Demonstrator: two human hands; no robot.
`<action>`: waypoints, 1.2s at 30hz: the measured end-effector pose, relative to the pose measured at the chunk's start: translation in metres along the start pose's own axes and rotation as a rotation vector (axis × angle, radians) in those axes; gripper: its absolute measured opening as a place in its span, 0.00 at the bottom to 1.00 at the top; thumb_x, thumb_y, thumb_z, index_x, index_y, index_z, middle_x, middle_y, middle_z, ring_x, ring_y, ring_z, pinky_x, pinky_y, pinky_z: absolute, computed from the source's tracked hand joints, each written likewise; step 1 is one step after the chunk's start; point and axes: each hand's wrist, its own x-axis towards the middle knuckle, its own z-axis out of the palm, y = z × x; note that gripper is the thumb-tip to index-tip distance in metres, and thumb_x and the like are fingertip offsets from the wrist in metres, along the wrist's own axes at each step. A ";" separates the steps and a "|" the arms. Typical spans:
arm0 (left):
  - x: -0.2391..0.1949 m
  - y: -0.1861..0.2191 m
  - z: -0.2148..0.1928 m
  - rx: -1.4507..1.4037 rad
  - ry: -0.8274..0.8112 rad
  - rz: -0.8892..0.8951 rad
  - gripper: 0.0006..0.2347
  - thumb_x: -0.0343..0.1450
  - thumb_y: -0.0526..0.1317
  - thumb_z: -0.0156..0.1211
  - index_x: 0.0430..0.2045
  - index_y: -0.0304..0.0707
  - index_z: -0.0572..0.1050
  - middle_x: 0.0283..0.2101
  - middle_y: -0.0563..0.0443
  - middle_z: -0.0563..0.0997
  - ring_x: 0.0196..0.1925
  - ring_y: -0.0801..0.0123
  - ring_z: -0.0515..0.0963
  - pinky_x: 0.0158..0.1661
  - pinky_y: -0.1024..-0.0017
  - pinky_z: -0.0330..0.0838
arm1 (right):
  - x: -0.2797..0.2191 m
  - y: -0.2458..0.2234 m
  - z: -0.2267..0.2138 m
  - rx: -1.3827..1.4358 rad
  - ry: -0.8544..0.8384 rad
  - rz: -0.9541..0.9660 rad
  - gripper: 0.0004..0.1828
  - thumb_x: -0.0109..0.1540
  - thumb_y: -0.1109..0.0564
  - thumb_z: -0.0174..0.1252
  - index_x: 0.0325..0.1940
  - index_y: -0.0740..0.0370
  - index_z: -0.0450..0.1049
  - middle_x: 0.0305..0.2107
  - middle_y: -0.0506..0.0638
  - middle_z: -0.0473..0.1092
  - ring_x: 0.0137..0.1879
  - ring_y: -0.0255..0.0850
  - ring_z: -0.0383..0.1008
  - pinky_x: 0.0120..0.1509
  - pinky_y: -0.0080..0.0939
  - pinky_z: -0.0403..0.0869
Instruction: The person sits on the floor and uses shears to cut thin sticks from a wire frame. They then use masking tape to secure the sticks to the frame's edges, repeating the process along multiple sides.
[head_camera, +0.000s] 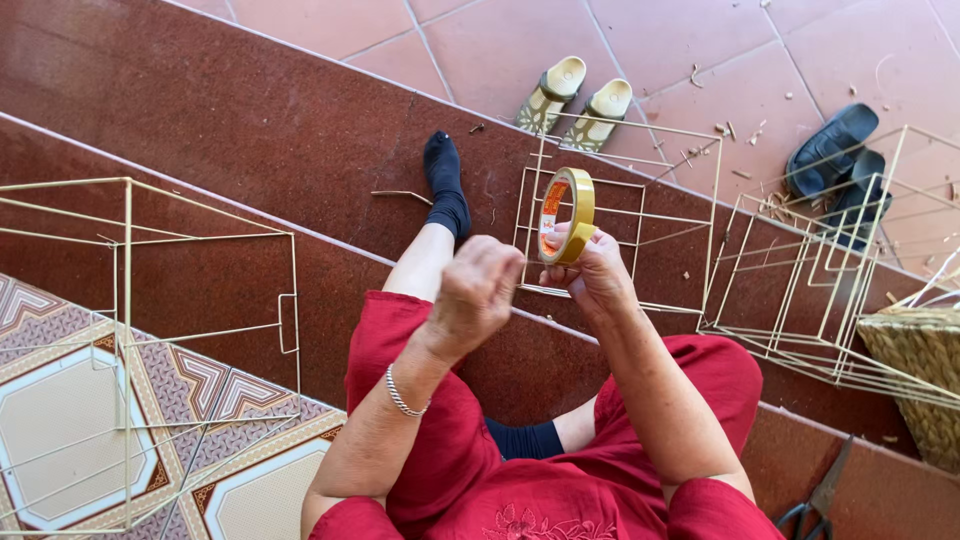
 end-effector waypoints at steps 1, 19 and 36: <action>0.000 -0.009 -0.008 -0.012 0.044 -0.044 0.03 0.74 0.31 0.64 0.34 0.32 0.76 0.34 0.46 0.79 0.37 0.58 0.80 0.39 0.66 0.76 | 0.001 -0.002 0.003 -0.005 -0.012 -0.002 0.10 0.58 0.60 0.68 0.41 0.64 0.75 0.24 0.49 0.72 0.23 0.35 0.71 0.30 0.44 0.78; -0.013 0.095 0.034 -0.010 -0.098 0.163 0.07 0.75 0.35 0.61 0.45 0.38 0.76 0.55 0.51 0.80 0.67 0.57 0.75 0.73 0.44 0.53 | -0.093 -0.001 -0.043 -0.133 -0.073 -0.088 0.08 0.65 0.57 0.59 0.47 0.61 0.78 0.31 0.48 0.76 0.29 0.33 0.74 0.31 0.34 0.71; -0.046 0.126 0.035 0.176 -0.267 0.278 0.11 0.71 0.34 0.62 0.48 0.39 0.76 0.39 0.51 0.77 0.49 0.60 0.78 0.70 0.41 0.54 | -0.190 -0.039 -0.075 -0.839 0.093 -0.907 0.05 0.65 0.68 0.62 0.45 0.66 0.77 0.46 0.50 0.73 0.49 0.34 0.76 0.53 0.32 0.78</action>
